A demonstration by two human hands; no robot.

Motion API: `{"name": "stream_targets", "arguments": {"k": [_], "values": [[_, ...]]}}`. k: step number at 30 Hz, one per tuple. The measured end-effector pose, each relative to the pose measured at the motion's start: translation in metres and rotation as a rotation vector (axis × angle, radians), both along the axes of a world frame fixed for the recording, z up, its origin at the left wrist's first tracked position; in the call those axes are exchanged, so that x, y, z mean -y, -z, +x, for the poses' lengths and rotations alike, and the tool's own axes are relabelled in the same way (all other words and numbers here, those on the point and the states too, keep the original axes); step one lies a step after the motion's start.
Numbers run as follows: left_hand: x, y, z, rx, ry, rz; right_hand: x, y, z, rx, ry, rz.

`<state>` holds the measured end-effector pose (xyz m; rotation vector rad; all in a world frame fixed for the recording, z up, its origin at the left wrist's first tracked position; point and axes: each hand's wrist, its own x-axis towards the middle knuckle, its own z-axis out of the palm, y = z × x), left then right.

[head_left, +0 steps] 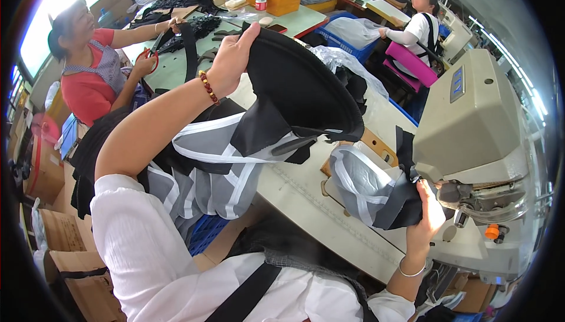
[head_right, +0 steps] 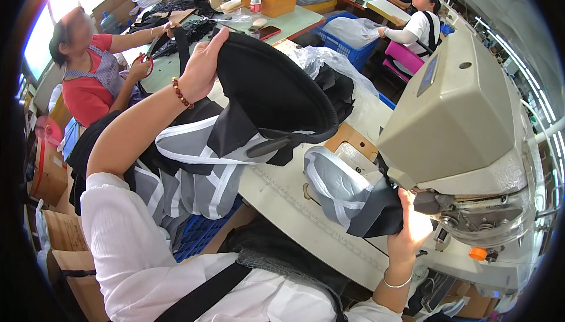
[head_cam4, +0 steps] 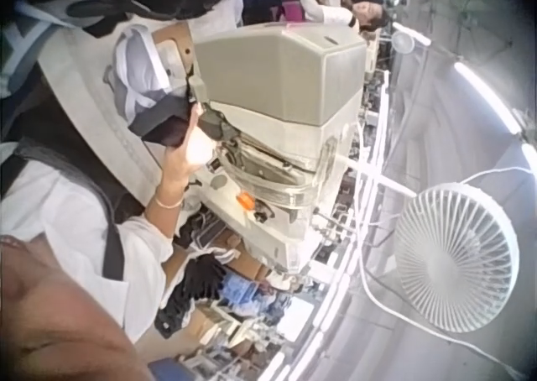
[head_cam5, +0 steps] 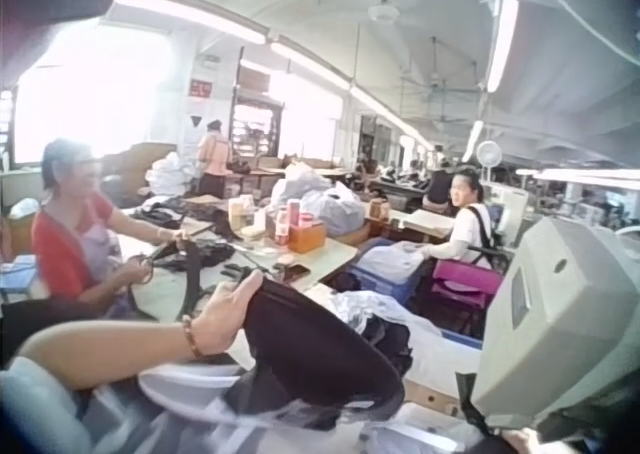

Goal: Sewing and assembling synthetic and textile components of a shoe using an industrial sewing machine.

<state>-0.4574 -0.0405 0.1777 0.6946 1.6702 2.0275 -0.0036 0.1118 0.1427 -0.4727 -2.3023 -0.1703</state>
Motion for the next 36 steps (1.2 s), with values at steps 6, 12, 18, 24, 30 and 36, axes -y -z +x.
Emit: {"name": "stream_targets", "arguments": {"k": [6, 12, 18, 24, 30, 36], "values": [[0.002, -0.002, 0.011, -0.026, 0.012, 0.036, -0.004, 0.002, -0.001, -0.02, -0.04, 0.053], [0.001, -0.003, 0.016, -0.04, 0.028, 0.093, -0.002, -0.001, 0.0, -0.016, -0.04, 0.039], [0.002, 0.001, 0.011, -0.092, 0.038, 0.104, -0.002, -0.001, -0.004, -0.019, -0.051, 0.067], [0.002, 0.002, 0.01, -0.113, 0.056, 0.126, 0.0, -0.001, -0.006, -0.035, -0.037, 0.028], [-0.005, 0.003, 0.005, 0.008, 0.048, 0.006, -0.003, 0.001, 0.0, -0.014, -0.023, 0.046], [-0.022, 0.07, -0.075, 0.221, 0.007, -0.302, 0.006, -0.003, 0.001, 0.039, 0.032, 0.05]]}}
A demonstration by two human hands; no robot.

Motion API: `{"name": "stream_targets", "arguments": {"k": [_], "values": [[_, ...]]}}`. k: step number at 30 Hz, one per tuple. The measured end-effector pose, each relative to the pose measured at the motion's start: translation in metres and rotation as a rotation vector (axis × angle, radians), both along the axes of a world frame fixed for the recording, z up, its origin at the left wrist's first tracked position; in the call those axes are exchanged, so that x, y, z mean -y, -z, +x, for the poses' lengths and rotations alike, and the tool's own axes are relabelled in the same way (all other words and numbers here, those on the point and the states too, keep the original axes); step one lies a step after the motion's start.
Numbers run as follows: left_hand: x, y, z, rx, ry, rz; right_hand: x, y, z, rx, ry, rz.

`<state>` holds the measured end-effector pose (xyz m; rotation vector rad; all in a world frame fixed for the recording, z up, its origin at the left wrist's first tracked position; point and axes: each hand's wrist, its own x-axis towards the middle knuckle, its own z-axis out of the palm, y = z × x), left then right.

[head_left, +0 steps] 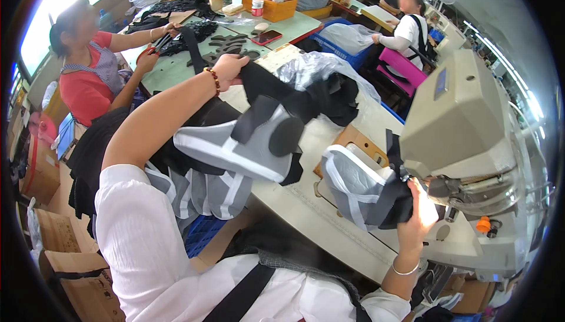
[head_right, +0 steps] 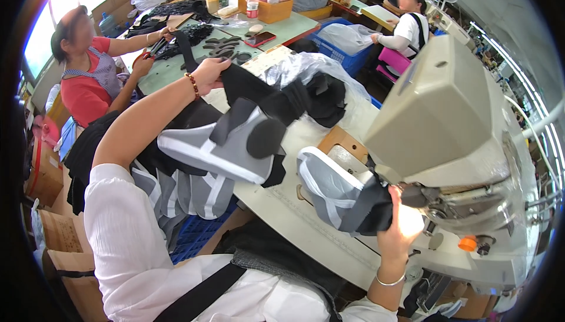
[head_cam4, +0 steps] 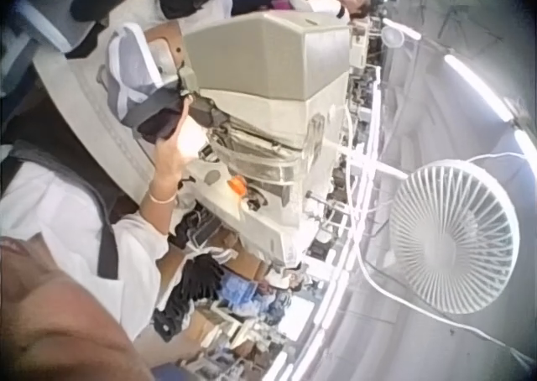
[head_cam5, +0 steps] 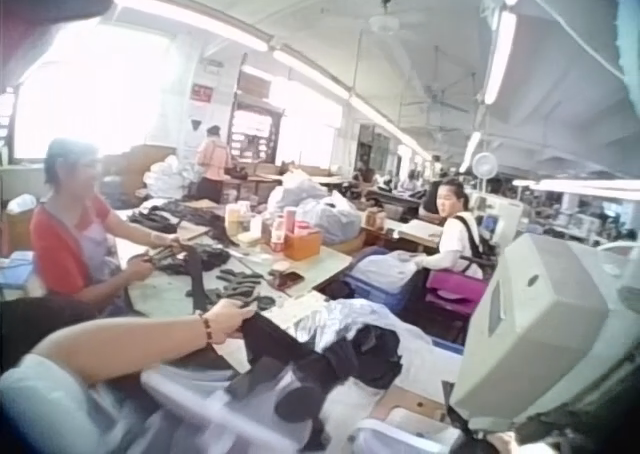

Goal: Sewing and assembling synthetic and textile components of a shoe using an industrial sewing machine.

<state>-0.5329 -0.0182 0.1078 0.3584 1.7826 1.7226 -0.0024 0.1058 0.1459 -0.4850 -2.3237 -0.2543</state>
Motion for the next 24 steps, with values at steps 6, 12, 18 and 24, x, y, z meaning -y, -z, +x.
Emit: {"name": "stream_targets", "arguments": {"k": [6, 12, 18, 24], "values": [[0.007, 0.001, -0.036, -0.845, -0.074, -0.527, 0.009, 0.001, 0.003, 0.061, 0.051, 0.01], [-0.024, -0.079, 0.137, -1.664, 0.215, 0.037, 0.009, 0.011, 0.01, 0.008, 0.079, 0.05], [-0.031, -0.073, 0.282, -2.059, 0.817, 0.497, 0.023, 0.011, 0.015, -0.048, 0.029, 0.038], [-0.055, -0.041, 0.307, -1.876, 0.837, 0.479, 0.018, 0.007, 0.01, -0.049, -0.015, 0.037]]}}
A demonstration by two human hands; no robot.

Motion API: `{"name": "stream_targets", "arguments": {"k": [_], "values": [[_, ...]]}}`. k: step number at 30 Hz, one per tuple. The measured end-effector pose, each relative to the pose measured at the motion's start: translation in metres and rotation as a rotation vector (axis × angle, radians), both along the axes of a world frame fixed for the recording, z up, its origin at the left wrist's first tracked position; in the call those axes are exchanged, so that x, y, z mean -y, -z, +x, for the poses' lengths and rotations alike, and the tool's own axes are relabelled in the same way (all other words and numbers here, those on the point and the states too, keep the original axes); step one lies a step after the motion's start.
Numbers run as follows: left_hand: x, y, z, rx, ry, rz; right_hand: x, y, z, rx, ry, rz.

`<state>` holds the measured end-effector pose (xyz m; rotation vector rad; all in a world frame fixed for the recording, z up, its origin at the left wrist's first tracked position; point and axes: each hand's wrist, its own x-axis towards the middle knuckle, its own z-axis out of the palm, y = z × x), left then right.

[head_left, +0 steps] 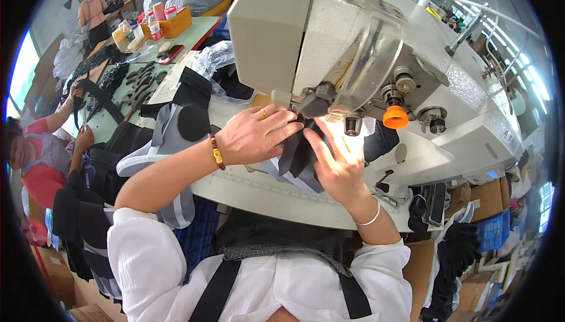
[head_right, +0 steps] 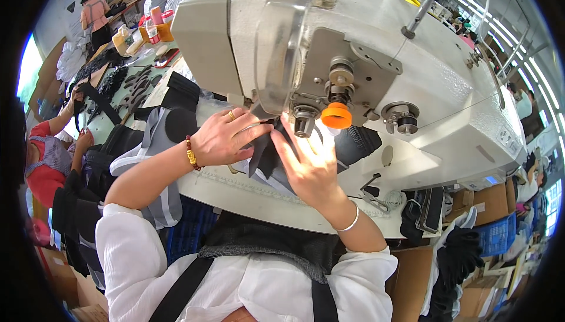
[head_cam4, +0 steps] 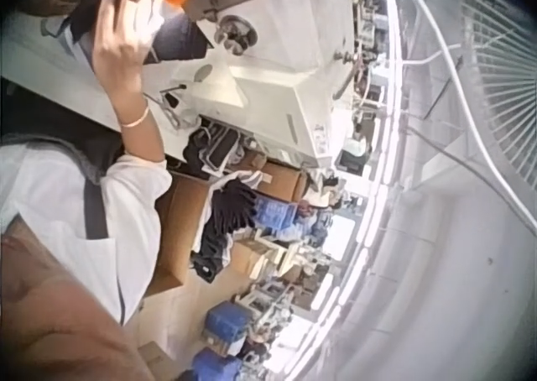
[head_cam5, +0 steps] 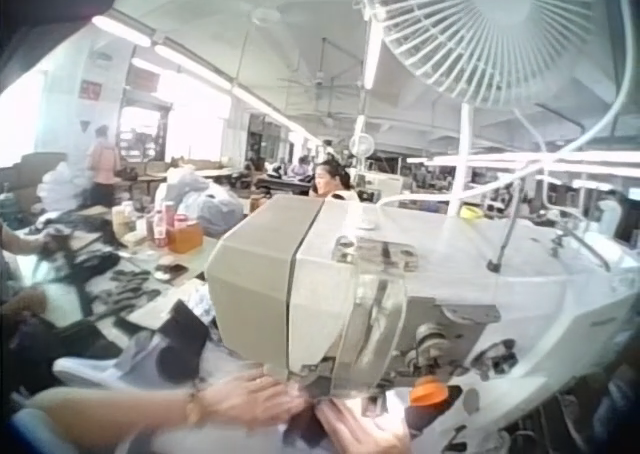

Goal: Sewing and assembling synthetic and textile components of a shoe using an industrial sewing machine.

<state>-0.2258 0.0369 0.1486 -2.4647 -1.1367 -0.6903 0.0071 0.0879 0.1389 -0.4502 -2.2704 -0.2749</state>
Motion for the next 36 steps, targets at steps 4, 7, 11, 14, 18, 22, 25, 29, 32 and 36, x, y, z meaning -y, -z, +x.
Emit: {"name": "stream_targets", "arguments": {"k": [4, 7, 11, 14, 18, 22, 25, 29, 32, 36], "values": [[-0.007, 0.019, 0.005, 0.248, -0.025, 0.009, -0.005, 0.003, 0.0, 0.022, -0.035, -0.015], [-0.002, 0.031, 0.023, 0.549, -0.15, 0.055, -0.002, 0.01, 0.007, 0.018, 0.017, -0.01], [0.015, 0.068, 0.052, 0.727, -0.438, 0.153, -0.005, -0.001, 0.011, -0.017, 0.209, -0.091], [0.035, 0.104, 0.09, 0.864, -0.434, -0.139, -0.025, -0.007, 0.014, 0.177, 0.201, -0.155], [0.015, 0.109, 0.15, 1.455, 0.021, -0.648, -0.008, -0.045, 0.01, 0.395, 0.215, -0.08], [-0.046, 0.114, 0.154, 1.245, 0.255, -0.799, -0.007, -0.033, -0.008, 0.282, 0.306, 0.234], [-0.065, 0.131, 0.151, 1.191, 0.221, -0.773, -0.013, -0.018, -0.013, 0.196, 0.326, 0.309], [-0.077, 0.144, 0.146, 1.13, 0.138, -0.73, -0.036, 0.011, 0.01, 0.138, 0.069, 0.047], [-0.003, 0.125, 0.135, 0.932, -0.101, -0.518, -0.049, 0.013, 0.023, 0.037, -0.022, -0.127], [0.038, 0.125, 0.062, 0.739, -0.422, -0.225, -0.054, 0.019, 0.02, -0.042, -0.105, -0.285]]}}
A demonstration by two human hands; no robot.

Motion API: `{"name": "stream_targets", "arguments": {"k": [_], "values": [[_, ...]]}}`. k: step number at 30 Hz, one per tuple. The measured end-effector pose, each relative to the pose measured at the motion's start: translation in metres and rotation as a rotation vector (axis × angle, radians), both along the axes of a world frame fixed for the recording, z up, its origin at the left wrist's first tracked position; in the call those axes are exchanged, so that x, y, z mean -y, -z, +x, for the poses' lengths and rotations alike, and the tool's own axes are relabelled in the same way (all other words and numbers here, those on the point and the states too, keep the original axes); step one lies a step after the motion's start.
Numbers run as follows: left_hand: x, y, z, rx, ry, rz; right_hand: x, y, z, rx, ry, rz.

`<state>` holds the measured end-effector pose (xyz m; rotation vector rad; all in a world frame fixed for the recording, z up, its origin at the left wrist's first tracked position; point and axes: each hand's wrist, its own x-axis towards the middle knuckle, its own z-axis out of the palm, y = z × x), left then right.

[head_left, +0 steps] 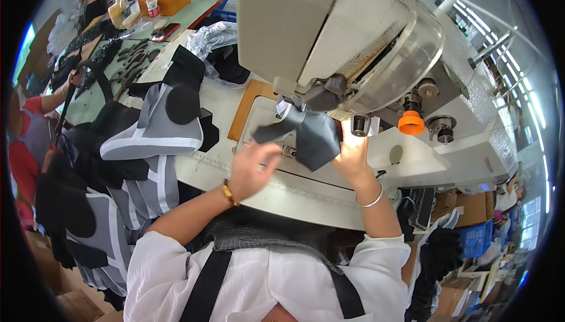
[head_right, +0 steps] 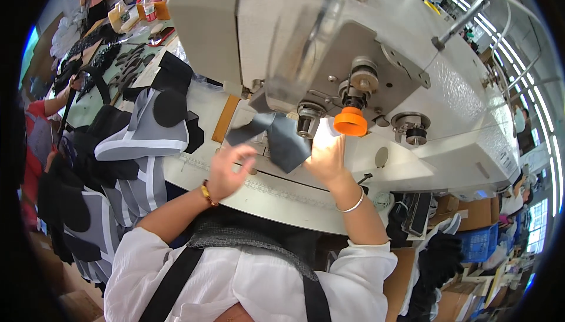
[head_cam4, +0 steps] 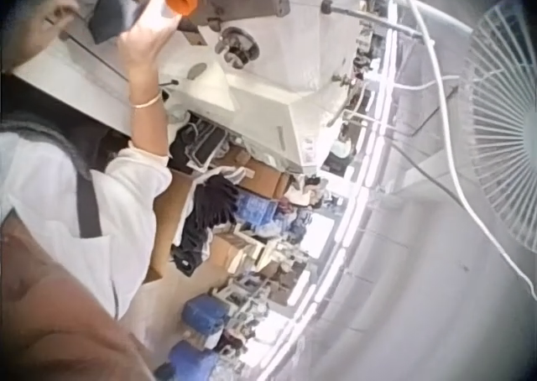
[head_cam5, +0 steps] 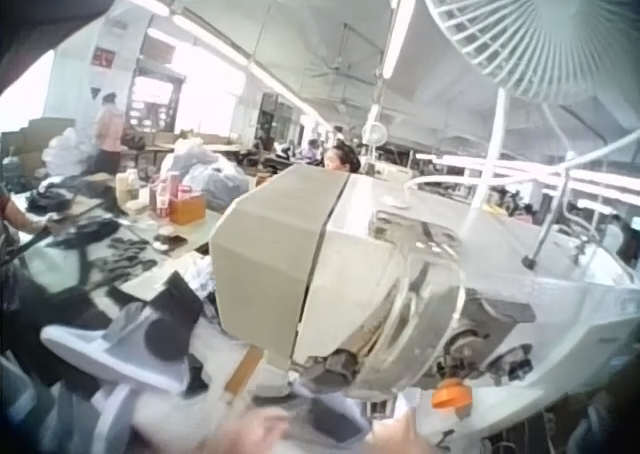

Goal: Sewing and assembling synthetic and textile components of a shoe using an industrial sewing machine.

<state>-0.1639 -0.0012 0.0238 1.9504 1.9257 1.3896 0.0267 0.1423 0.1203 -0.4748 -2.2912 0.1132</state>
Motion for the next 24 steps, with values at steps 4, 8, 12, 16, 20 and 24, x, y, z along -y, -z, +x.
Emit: {"name": "stream_targets", "arguments": {"k": [4, 8, 12, 16, 20, 24], "values": [[-0.034, -0.03, -0.026, 0.094, -0.116, 0.376, 0.014, -0.018, -0.006, 0.066, 0.035, 0.094], [-0.068, -0.044, -0.037, 0.163, 0.122, 0.052, 0.011, -0.01, 0.005, 0.254, 0.107, 0.056], [-0.093, -0.061, -0.037, 0.516, 0.209, -0.162, 0.002, 0.005, -0.012, 0.034, -0.109, -0.601], [-0.108, -0.063, -0.058, 0.247, 0.301, -0.345, 0.013, 0.0, -0.013, -0.008, -0.049, -0.063], [-0.09, -0.075, -0.046, 0.697, 0.133, -0.243, 0.015, -0.01, 0.0, 0.087, 0.098, 0.132], [-0.063, -0.044, -0.04, -0.11, -0.077, 0.494, 0.02, -0.005, -0.001, 0.083, 0.097, 0.361]]}}
